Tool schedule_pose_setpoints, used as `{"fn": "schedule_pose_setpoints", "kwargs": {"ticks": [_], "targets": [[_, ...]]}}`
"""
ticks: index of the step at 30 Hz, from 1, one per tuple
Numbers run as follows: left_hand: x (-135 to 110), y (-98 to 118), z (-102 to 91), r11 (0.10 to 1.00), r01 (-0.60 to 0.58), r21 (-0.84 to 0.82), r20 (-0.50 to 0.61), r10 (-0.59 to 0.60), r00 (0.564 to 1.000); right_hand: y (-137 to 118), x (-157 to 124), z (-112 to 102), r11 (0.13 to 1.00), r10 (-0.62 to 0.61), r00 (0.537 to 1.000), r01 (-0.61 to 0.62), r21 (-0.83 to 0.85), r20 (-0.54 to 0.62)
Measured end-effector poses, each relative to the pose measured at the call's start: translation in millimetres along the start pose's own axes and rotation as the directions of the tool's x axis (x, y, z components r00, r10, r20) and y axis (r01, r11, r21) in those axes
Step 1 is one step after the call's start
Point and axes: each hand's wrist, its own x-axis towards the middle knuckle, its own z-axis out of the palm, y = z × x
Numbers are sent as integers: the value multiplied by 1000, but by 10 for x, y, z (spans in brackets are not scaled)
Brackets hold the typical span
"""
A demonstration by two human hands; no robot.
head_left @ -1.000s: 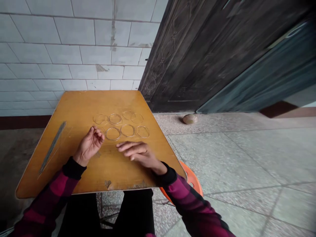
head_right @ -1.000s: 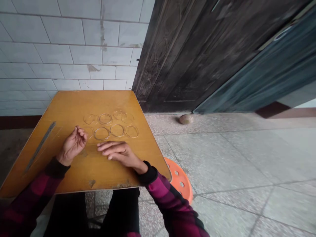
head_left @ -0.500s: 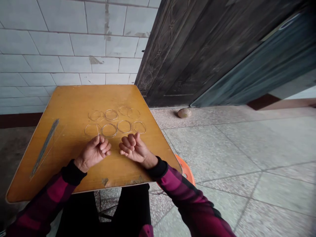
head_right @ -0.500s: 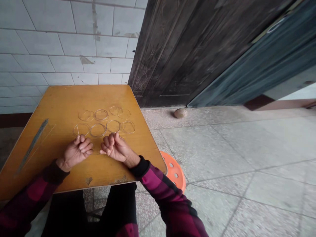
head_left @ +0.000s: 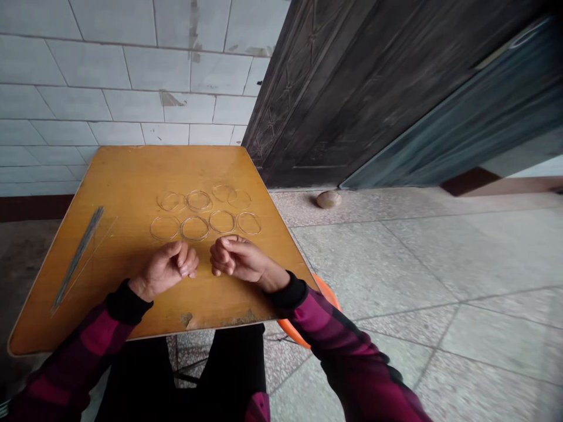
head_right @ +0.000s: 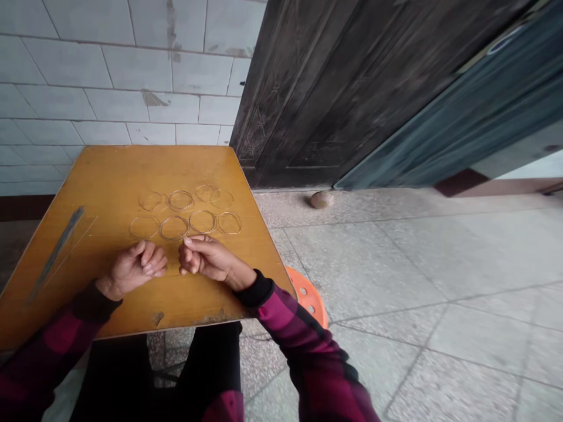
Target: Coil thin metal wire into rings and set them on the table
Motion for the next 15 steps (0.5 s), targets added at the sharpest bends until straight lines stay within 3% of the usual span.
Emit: {"fn": "schedule_pose_setpoints", "kwargs": {"ticks": [6,15], "targets": [[2,12,-37,998,10,64,-71,-5,997,-45,47,19,984,148,988,-151,-98,-43],[-16,43,-71,971,121,206,-115,-99,988,-49,66,7,963,190,978,-204,-177,-90]]}}
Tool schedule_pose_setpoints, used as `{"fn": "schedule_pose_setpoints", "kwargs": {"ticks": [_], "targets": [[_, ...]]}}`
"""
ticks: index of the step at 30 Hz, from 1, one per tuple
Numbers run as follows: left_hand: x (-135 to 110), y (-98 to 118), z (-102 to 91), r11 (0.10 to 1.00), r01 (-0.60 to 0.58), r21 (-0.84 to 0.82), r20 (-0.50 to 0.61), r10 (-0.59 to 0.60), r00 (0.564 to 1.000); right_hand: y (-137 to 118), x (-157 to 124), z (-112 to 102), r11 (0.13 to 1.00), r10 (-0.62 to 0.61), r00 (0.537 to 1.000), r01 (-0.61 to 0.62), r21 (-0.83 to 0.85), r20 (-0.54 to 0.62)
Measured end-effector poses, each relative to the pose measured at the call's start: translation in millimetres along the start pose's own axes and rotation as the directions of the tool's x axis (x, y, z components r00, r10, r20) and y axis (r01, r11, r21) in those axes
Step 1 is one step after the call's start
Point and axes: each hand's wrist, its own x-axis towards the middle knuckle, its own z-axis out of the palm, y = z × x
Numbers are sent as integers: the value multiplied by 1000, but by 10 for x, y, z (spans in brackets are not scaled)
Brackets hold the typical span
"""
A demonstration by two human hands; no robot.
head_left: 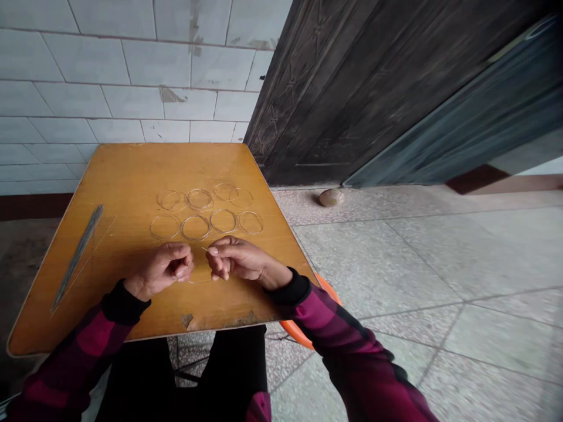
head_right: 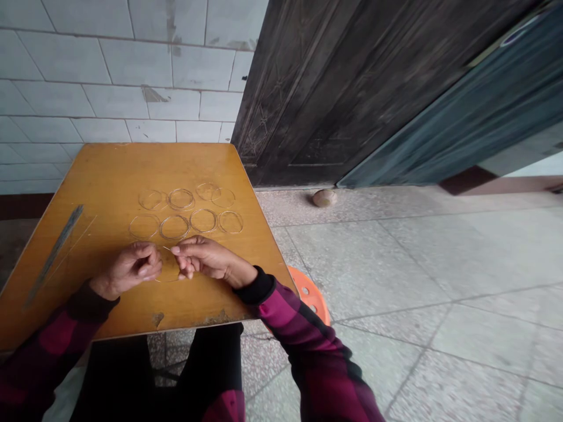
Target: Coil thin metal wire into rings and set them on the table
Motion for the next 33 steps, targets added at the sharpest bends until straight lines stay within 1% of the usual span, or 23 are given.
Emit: {"fn": "schedule_pose_setpoints", "kwargs": {"ticks": [3,7,11,15,20,28,33], "targets": [[-11,17,15,997,36,65,-11,-36,999,2,4,9,1000,2,1000,-2,-28,-6],[-26,27,30,988,95,126,-5,-95,996,-7,-5,24,995,43,998,-46,-84,-34],[-37,23,24,986,127,106,13,-129,992,-47,-29,52,985,29,998,-40,-166,-64],[-45,25,25,981,163,109,25,-167,986,-78,-37,78,975,34,998,-45,-216,-52],[-51,47,41,972,200,121,46,-207,977,-49,-17,79,959,57,997,-67,-275,-43],[-41,37,17,960,263,94,117,-273,955,-8,3,84,960,84,996,-90,-267,-32],[-32,39,8,939,340,53,133,-344,930,-22,-3,87,956,88,996,-86,-280,-6]]}}
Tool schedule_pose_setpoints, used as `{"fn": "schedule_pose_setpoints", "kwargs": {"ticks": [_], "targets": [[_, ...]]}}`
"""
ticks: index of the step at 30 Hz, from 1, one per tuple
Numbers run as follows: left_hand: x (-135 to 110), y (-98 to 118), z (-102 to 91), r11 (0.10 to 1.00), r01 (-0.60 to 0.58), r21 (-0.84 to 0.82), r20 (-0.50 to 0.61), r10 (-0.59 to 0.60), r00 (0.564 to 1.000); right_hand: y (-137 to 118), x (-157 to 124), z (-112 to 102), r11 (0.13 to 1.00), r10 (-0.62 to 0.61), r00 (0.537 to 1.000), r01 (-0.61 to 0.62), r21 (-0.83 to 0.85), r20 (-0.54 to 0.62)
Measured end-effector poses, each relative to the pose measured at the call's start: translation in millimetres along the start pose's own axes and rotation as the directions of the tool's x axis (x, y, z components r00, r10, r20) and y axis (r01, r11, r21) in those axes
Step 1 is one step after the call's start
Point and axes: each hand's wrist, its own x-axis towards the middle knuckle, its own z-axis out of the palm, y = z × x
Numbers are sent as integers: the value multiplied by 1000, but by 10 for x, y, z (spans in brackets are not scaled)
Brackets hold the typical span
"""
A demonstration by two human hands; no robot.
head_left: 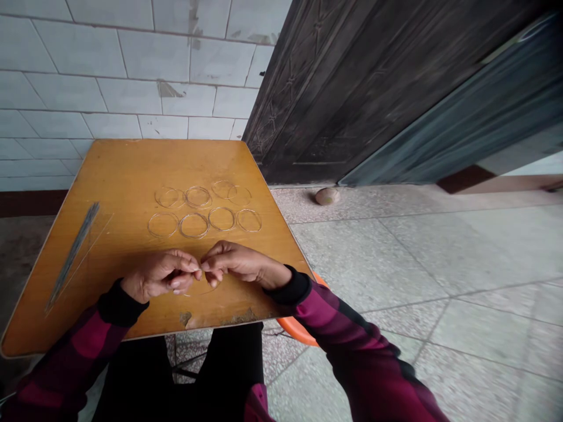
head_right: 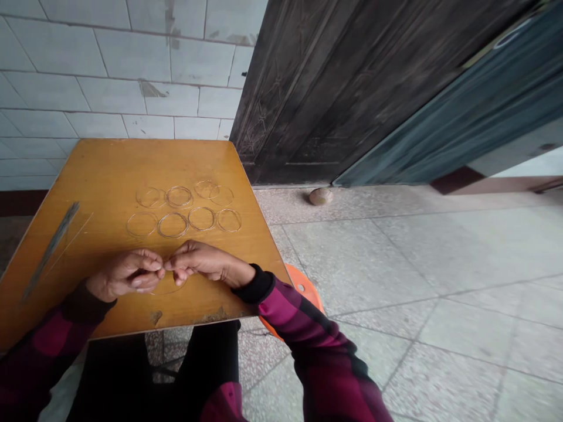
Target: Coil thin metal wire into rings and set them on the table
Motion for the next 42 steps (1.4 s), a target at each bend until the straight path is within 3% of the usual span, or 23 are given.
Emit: {"fn": "schedule_pose_setpoints", "kwargs": {"ticks": [5,9,16,20,25,29,31,34,37,40,42], "targets": [[12,-19,1,999,13,-40,-2,-13,1000,23,-10,-30,996,57,997,-53,75,-48],[37,-53,6,998,-30,-60,-74,25,997,39,-8,-41,995,23,998,-16,97,-64],[73,-104,26,994,-79,-75,-175,65,982,-3,-15,-19,958,-157,976,112,-266,-154],[81,-121,9,988,-35,-152,-129,15,992,-44,-26,-43,881,-199,974,128,-456,-112],[103,-152,-49,974,16,-228,-30,-23,999,-93,-24,-64,834,-182,983,134,-535,-38],[131,-174,-84,978,14,-208,-42,-23,999,-96,-37,-59,785,-181,983,119,-608,-41],[149,-187,-103,978,-26,-209,-74,11,997,-77,-64,-49,751,-238,967,122,-649,-94],[178,-209,-131,953,-172,-248,-157,136,978,-14,-121,-25,629,-465,862,160,-761,-203],[199,-220,-137,914,-312,-259,-240,253,937,94,-146,0,401,-630,761,147,-904,-156],[210,-217,-126,897,-359,-258,-264,292,919,210,-108,17,189,-660,746,43,-981,-94],[213,-215,-123,894,-359,-268,-272,287,918,258,-73,23,111,-651,757,14,-994,-62]]}}
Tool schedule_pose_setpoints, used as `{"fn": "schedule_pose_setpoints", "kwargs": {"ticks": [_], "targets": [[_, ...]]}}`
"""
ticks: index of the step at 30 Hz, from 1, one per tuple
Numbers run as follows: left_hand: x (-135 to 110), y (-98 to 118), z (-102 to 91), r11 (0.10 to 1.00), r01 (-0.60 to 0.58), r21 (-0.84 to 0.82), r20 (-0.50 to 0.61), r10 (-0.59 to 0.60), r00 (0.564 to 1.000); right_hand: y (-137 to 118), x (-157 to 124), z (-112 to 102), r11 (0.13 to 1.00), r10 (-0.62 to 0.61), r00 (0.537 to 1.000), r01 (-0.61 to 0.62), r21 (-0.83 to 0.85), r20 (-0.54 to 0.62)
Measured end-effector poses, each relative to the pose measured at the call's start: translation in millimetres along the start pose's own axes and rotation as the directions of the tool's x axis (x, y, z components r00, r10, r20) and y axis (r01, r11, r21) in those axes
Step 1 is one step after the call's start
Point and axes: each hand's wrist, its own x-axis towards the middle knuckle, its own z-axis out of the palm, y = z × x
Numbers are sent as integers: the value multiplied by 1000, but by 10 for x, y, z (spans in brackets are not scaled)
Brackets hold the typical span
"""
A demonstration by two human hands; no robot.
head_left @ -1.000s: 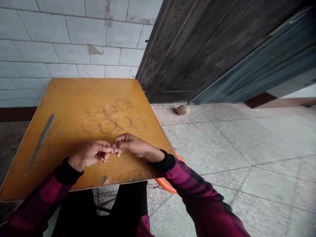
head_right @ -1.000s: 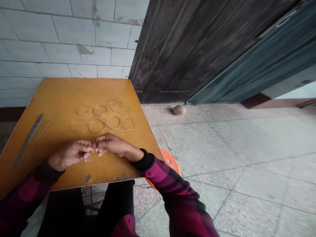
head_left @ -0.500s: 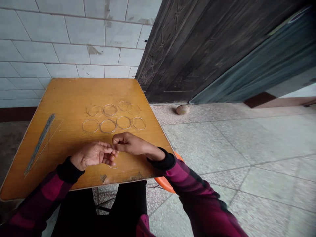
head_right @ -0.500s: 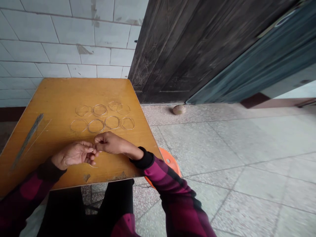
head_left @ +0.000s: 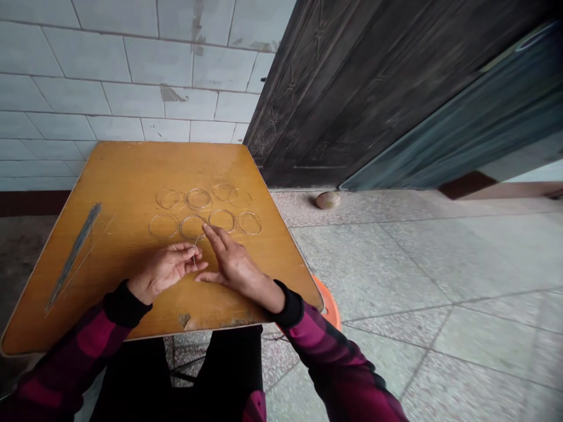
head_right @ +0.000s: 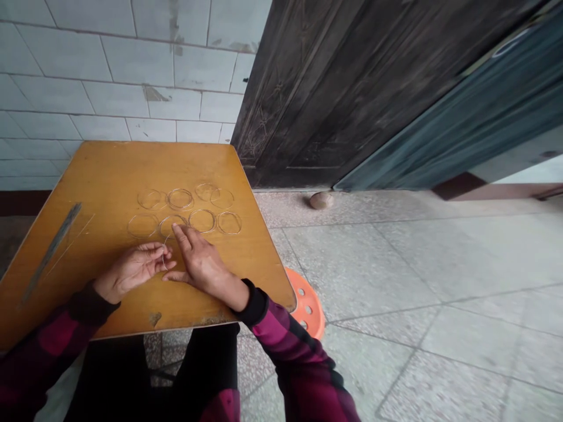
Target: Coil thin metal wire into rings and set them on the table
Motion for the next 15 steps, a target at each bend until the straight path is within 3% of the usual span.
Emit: {"fn": "schedule_pose_setpoints", "kwargs": {"ticks": [5,15], "targets": [[12,-19,-44,999,37,-3,5,-37,999,-2,3,13,999,-18,997,21,-38,69],[18,-61,-77,998,51,27,-44,-49,998,5,-13,-4,999,-32,997,34,-22,70]]}}
